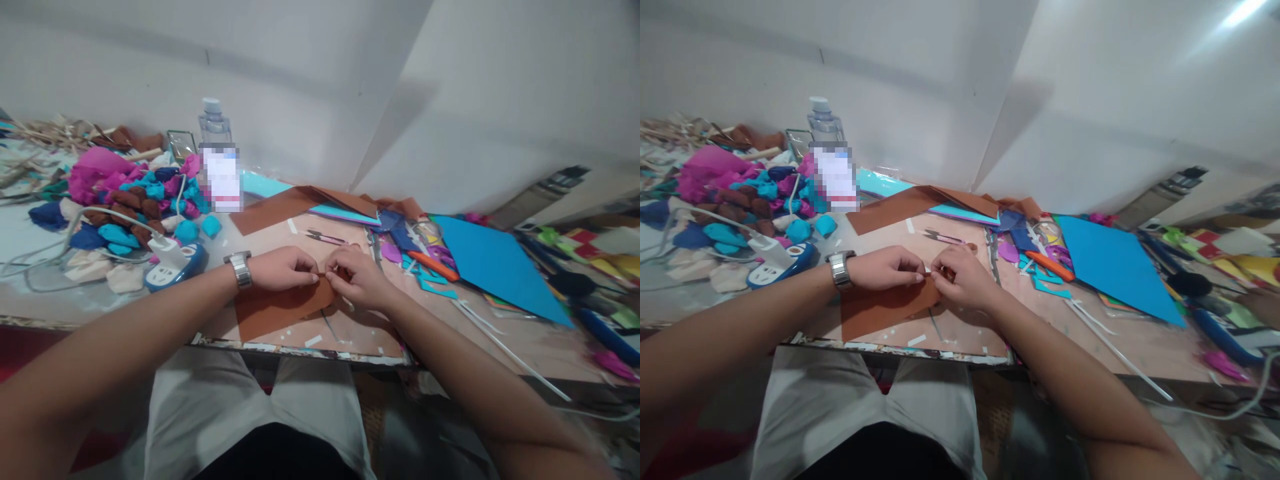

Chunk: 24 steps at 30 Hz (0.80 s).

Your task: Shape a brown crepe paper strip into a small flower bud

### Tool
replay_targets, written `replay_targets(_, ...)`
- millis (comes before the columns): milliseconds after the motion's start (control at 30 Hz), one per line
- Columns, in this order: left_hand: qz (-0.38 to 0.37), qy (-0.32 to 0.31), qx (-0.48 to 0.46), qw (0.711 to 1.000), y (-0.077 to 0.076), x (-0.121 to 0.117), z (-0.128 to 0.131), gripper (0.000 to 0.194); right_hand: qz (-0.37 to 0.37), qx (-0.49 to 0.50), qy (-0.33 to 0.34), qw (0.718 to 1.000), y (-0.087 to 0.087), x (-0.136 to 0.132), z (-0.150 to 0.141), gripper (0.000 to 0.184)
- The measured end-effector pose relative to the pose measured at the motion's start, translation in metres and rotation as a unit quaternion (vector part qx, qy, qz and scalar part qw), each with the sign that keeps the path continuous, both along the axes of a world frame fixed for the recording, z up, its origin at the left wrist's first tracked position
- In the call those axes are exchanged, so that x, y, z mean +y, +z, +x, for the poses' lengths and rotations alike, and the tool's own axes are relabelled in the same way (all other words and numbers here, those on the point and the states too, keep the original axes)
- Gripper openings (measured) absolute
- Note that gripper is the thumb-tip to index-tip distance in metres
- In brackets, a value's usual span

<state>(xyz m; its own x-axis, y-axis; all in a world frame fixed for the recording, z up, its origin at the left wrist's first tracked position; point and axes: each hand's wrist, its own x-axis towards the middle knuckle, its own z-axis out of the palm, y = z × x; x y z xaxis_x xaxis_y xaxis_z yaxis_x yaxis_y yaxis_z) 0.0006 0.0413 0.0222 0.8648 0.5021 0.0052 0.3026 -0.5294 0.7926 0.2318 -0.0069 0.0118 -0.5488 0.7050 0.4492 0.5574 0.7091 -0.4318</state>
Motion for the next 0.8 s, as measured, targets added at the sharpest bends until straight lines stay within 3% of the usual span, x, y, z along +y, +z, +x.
replay_targets(267,0.02,0.013,0.035,0.999,-0.0034,0.0063,-0.0006,0.008,0.007,0.006,-0.014,1.0,-0.0001,0.0022,0.0018,0.008)
replay_targets(667,-0.03,-0.009,0.034,0.999,0.0029,0.0016,0.0002,0.016,-0.013,0.0,0.002,1.0,-0.0006,0.0006,-0.0001,0.007)
replay_targets(800,-0.001,-0.027,0.033,0.999,0.0003,0.0005,0.0003,0.018,-0.011,-0.001,0.005,1.0,-0.0001,0.0001,-0.001,0.008)
